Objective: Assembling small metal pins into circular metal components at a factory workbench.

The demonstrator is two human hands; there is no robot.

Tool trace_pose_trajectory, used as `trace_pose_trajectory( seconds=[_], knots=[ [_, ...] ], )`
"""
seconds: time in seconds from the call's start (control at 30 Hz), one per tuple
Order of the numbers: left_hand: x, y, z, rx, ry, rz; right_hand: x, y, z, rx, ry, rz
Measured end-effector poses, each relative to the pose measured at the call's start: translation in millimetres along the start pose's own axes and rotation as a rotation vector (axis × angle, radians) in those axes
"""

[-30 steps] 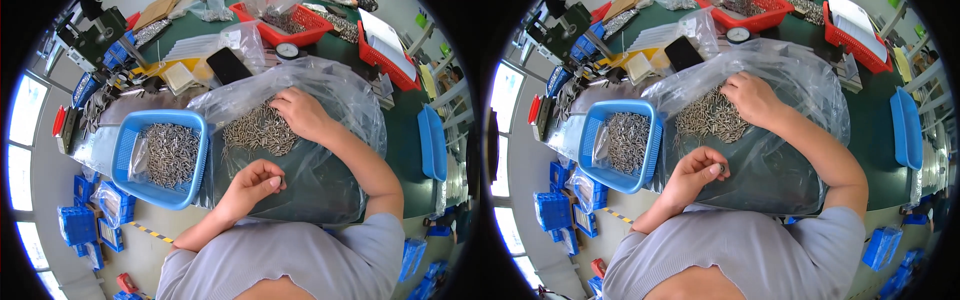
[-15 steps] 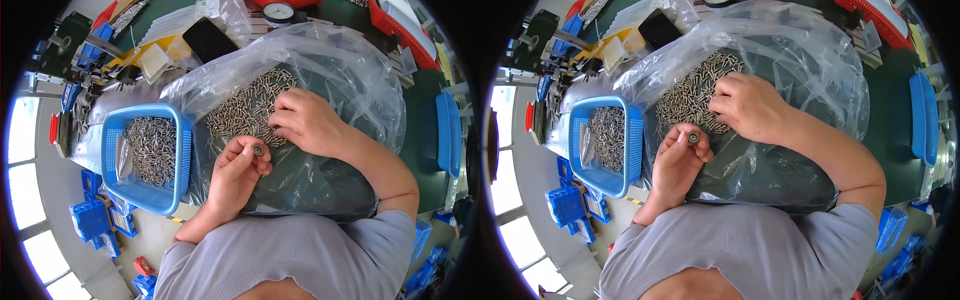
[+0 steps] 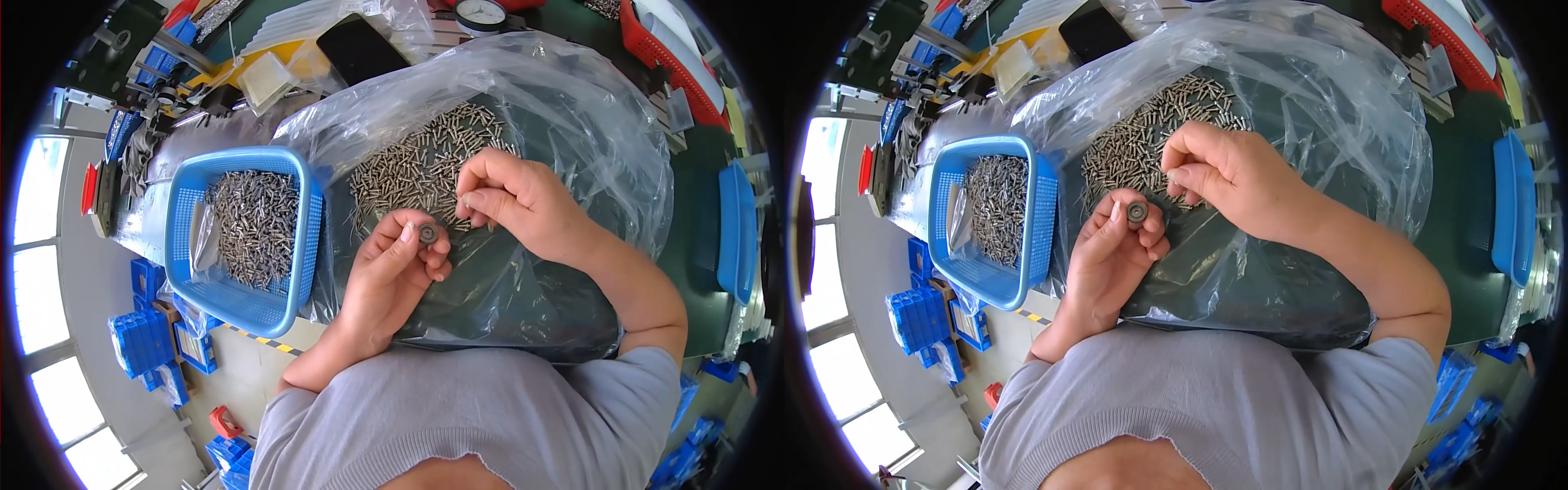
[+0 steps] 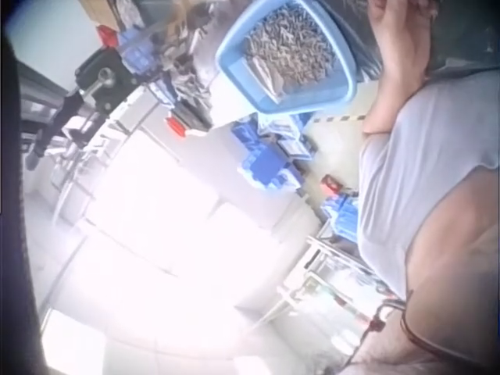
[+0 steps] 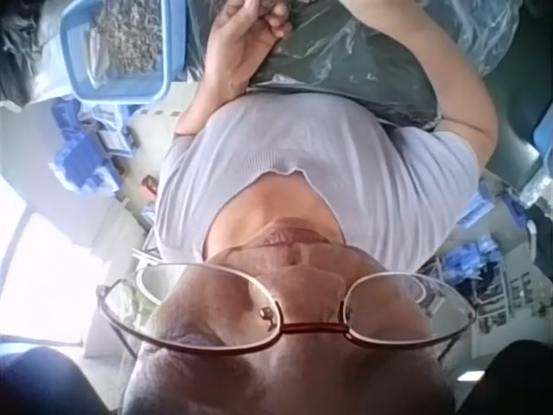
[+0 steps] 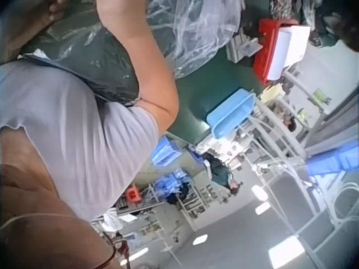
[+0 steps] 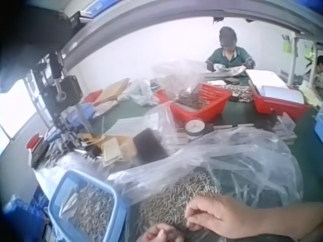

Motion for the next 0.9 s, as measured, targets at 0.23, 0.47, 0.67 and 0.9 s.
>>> trace_pose_trajectory(
  seconds=[0.23,0.47,0.67,0.9],
  knots=[
    [0,-2,-1,0.048,0.009,0.031,-7,-12,-14,-0.156,0.157,-0.048],
    [-3,-1,-1,0.075,0.059,0.014,-2,-17,3,0.323,-0.112,-0.186],
    [-1,0,-3,0.065,0.113,-0.007,4,-25,10,0.423,0.084,-0.171],
    [-2,0,-4,0.021,0.103,-0.026,4,-27,9,0.354,0.106,-0.182]
  ],
)
Point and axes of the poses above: each hand's wrist, its own x-axis towards the middle knuckle, its own y-axis out of the back of the hand, z = x × y, the point moved 5 cm from there along x, towards the middle knuckle, and after that the axes turned 8 degrees about -z, right-handed, at the moved point
